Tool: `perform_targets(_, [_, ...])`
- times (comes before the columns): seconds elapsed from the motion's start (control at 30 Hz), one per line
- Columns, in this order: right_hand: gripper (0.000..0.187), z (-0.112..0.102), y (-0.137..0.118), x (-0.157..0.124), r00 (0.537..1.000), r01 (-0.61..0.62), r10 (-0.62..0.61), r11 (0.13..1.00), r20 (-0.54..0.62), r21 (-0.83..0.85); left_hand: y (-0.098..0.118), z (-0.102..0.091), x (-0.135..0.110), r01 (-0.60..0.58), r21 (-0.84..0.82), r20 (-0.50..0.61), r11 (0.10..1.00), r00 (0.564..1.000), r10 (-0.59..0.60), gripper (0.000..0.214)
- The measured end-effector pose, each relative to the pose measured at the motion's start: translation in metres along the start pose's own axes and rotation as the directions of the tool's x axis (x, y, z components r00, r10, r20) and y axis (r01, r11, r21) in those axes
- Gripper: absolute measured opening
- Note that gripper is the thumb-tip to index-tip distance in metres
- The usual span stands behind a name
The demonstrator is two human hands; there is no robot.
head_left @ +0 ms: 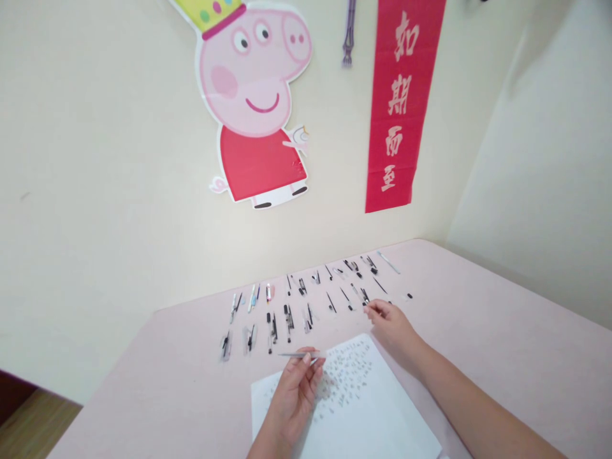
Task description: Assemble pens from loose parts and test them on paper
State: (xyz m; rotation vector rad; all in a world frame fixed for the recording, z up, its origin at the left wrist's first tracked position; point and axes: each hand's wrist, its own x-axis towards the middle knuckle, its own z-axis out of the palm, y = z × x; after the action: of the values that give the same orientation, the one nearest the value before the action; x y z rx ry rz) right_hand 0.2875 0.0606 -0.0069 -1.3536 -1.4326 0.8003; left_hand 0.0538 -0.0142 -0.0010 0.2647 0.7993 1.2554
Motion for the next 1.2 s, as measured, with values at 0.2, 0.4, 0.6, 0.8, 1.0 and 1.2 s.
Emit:
perform_targets(0.2, [0.031,-0.068,0.064,0.033,0.902,-0.06,-0.098,0.936,-0.42,-0.347,0.0,0.001,0.0,-0.032,-0.007,-0.038,0.999,0.999,0.032,0.009])
perform_targets(0.4, [0.036,-0.095,0.106,0.042,0.91,-0.072,-0.212,0.767,-0.357,-0.638,-0.001,-0.001,0.003,-0.068,-0.021,-0.055,0.997,0.996,0.067,0.01])
perform_targets(0.6, [0.037,-0.095,0.118,0.047,0.942,-0.023,-0.217,0.72,-0.257,-0.693,-0.001,-0.001,0.004,-0.072,-0.033,-0.057,0.997,0.996,0.07,0.01])
perform_targets(0.8, [0.035,-0.095,0.119,0.048,0.95,-0.032,-0.21,0.673,-0.232,-0.739,0.0,0.0,0.005,-0.061,-0.03,-0.073,0.998,0.996,0.059,0.01])
perform_targets(1.0, [0.032,-0.095,0.111,0.044,0.937,-0.063,-0.228,0.633,-0.264,-0.772,-0.001,0.0,0.005,-0.061,-0.025,-0.077,0.998,0.995,0.059,0.011])
perform_targets(1.2, [0.03,-0.094,0.096,0.036,0.925,-0.189,-0.167,0.575,-0.341,-0.796,0.0,0.0,0.005,-0.065,-0.025,-0.062,0.998,0.996,0.063,0.011])
